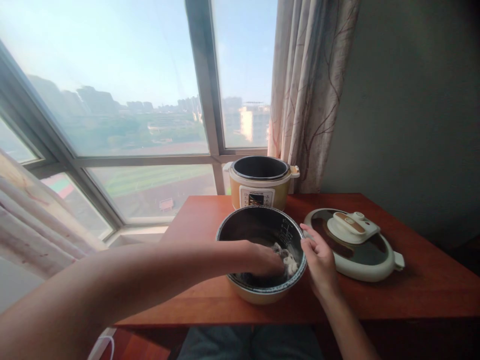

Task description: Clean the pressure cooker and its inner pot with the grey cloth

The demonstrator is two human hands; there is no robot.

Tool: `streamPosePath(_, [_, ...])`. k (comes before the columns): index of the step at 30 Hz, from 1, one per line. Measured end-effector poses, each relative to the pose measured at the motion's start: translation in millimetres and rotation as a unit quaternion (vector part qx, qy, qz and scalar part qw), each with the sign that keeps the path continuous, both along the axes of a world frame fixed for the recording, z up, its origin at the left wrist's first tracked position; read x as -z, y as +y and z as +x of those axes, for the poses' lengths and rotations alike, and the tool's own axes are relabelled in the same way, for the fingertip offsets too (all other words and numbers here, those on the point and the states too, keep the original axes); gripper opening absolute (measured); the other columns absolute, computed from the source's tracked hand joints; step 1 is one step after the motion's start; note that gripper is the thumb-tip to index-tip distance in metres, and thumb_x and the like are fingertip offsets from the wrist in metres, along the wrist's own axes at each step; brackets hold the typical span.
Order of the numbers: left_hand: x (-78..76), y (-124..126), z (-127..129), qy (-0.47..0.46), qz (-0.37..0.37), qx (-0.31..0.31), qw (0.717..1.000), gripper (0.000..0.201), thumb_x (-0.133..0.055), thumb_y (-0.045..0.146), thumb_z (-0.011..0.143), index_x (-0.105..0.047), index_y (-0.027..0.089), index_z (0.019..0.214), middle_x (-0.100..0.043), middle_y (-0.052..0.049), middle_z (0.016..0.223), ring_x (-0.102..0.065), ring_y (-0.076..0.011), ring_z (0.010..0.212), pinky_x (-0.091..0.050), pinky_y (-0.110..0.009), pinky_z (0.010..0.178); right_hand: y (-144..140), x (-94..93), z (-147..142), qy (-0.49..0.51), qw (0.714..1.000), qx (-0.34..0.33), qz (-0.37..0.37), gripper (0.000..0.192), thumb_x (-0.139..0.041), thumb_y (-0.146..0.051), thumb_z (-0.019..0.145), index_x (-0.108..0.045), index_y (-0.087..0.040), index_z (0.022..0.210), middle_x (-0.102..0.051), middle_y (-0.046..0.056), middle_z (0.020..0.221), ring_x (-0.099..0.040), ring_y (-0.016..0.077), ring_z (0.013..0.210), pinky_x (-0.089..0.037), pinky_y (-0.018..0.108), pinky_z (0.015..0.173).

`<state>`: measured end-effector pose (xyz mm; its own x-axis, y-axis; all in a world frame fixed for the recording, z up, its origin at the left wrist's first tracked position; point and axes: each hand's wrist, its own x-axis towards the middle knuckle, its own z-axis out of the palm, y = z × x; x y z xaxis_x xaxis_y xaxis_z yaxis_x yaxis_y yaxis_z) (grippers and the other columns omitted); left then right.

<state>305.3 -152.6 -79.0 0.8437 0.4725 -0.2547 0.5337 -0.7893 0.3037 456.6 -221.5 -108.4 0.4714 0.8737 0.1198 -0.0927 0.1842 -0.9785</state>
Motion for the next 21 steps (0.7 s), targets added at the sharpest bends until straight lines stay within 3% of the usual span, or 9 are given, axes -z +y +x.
streamPosePath(4, [-6.0, -4, 2, 0.070, 0.146, 0.203, 0.966, 0.021, -0.060, 0.007, 0.080, -0.075, 0.021, 0.078, -0.074, -0.014, 0.097, -0.066, -0.0270, 0.089, -0.048, -0.039, 0.073, 0, -0.7, 1, -0.007, 1.000, -0.002, -0.003, 0.067, -0.069, -0.044, 0.072, -0.059, -0.012, 0.130, -0.035, -0.009, 0.057, -0.030, 0.0099, 0.052, -0.028, 0.023, 0.050])
streamPosePath(10, [-4.5, 14, 6, 0.071, 0.259, 0.311, 0.912, 0.022, -0.053, 0.012, 0.089, -0.073, 0.022, 0.088, -0.072, -0.014, 0.104, -0.065, -0.0272, 0.089, -0.044, -0.037, 0.065, -3, -1.1, 3, -0.006, 1.000, -0.013, -0.012, 0.065, -0.068, -0.042, 0.075, -0.057, -0.014, 0.133, -0.035, -0.009, 0.059, -0.029, 0.0096, 0.052, -0.027, 0.023, 0.048])
streamPosePath(15, [-3.6, 34, -8, 0.084, 0.269, 0.225, 0.933, 0.019, -0.058, 0.019, 0.090, -0.072, 0.022, 0.101, -0.073, -0.013, 0.094, -0.068, -0.0251, 0.078, -0.045, -0.034, 0.065, -5, -2.7, 4, -0.014, 1.000, -0.011, -0.003, 0.066, -0.068, -0.042, 0.076, -0.056, -0.012, 0.133, -0.035, -0.009, 0.058, -0.029, 0.0092, 0.052, -0.026, 0.023, 0.048])
streamPosePath(21, [-13.8, 37, -18, 0.180, 0.197, 0.062, 0.962, 0.023, -0.055, 0.023, 0.091, -0.071, 0.014, 0.105, -0.073, -0.020, 0.103, -0.069, -0.0312, 0.090, -0.050, -0.041, 0.078, -5, 0.6, 1, -0.009, 1.000, 0.007, 0.002, 0.061, -0.067, -0.039, 0.078, -0.057, -0.013, 0.132, -0.037, -0.008, 0.058, -0.030, 0.0085, 0.051, -0.025, 0.022, 0.047])
